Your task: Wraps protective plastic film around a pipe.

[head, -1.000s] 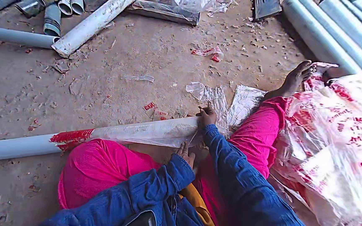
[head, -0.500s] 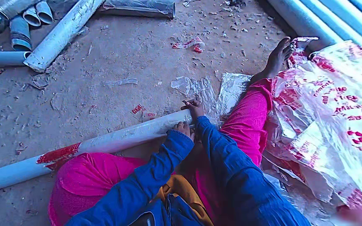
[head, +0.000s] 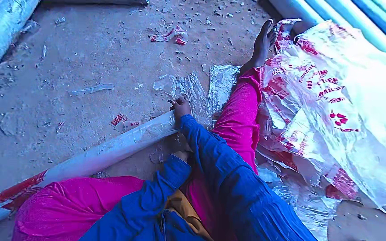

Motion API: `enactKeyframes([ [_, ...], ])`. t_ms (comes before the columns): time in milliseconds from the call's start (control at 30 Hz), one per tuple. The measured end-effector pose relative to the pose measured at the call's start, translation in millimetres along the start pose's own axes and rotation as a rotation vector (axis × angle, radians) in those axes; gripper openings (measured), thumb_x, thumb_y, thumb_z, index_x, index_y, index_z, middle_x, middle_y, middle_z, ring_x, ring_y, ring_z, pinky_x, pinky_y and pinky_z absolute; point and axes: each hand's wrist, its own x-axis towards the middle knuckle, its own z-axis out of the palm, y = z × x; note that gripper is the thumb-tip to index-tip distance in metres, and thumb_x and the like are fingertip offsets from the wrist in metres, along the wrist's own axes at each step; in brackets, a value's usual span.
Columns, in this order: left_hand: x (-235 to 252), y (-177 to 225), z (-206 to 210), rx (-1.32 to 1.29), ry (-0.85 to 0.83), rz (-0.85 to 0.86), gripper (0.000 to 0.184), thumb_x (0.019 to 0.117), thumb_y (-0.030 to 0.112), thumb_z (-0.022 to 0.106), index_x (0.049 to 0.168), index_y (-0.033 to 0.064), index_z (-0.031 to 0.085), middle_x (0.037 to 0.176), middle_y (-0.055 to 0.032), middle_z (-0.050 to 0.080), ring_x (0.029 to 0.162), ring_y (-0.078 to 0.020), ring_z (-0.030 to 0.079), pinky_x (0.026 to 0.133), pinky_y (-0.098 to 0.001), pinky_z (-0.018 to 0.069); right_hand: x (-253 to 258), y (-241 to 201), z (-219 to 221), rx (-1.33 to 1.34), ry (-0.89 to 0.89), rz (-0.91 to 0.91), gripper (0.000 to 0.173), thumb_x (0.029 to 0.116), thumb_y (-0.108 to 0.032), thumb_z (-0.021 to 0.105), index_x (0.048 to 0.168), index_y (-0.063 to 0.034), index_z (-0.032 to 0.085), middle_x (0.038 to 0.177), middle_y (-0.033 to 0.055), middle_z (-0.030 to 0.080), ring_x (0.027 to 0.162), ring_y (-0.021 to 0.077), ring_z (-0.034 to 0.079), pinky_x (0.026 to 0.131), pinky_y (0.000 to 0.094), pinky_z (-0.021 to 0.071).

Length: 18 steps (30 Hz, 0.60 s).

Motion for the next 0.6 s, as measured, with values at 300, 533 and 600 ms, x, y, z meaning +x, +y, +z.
enactKeyframes([
  [300, 25.2, -93.5, -46.9, 0.368, 0.922, 0.573, 0.064, 0.0865, 0.014, 0.078, 0.144, -0.0015, 0.056, 0.147, -0.0268, 0.055, 0.137, -0.0478, 0.052, 0.109, -0.0633, 0.041, 1.1, 2.4, -2.9, -0.062, 0.004, -0.057, 0.022, 0.1054, -0.014, 0.058, 0.117, 0.0025, 0.067, 0.102, 0.0173, 0.073, 0.089, 0.0253, 0.07, 0.088, 0.0463, 0.0533],
  [533, 3.2, -89.9, -16.8, 0.503, 0.509, 0.357, 0.038, 0.1047, 0.007, 0.046, 0.139, -0.0034, 0.06, 0.141, -0.0272, 0.06, 0.129, -0.0458, 0.059, 0.107, -0.0576, 0.0458, 0.0, 9.7, -5.1, -0.087, 0.027, -0.109, 0.022, 0.1059, -0.014, 0.056, 0.115, 0.0029, 0.066, 0.1, 0.0171, 0.073, 0.091, 0.0268, 0.069, 0.09, 0.0473, 0.0519],
  [600, 11.2, -89.4, 7.8, 0.556, 0.467, 0.24, 0.047, 0.1035, -0.001, 0.039, 0.149, -0.0079, 0.047, 0.157, -0.0277, 0.044, 0.145, -0.046, 0.044, 0.117, -0.0557, 0.0374, 0.0, 10.7, -4.9, -0.095, 0.032, -0.115, 0.022, 0.106, -0.014, 0.056, 0.116, 0.0024, 0.066, 0.1, 0.017, 0.073, 0.091, 0.027, 0.069, 0.09, 0.0475, 0.0523],
])
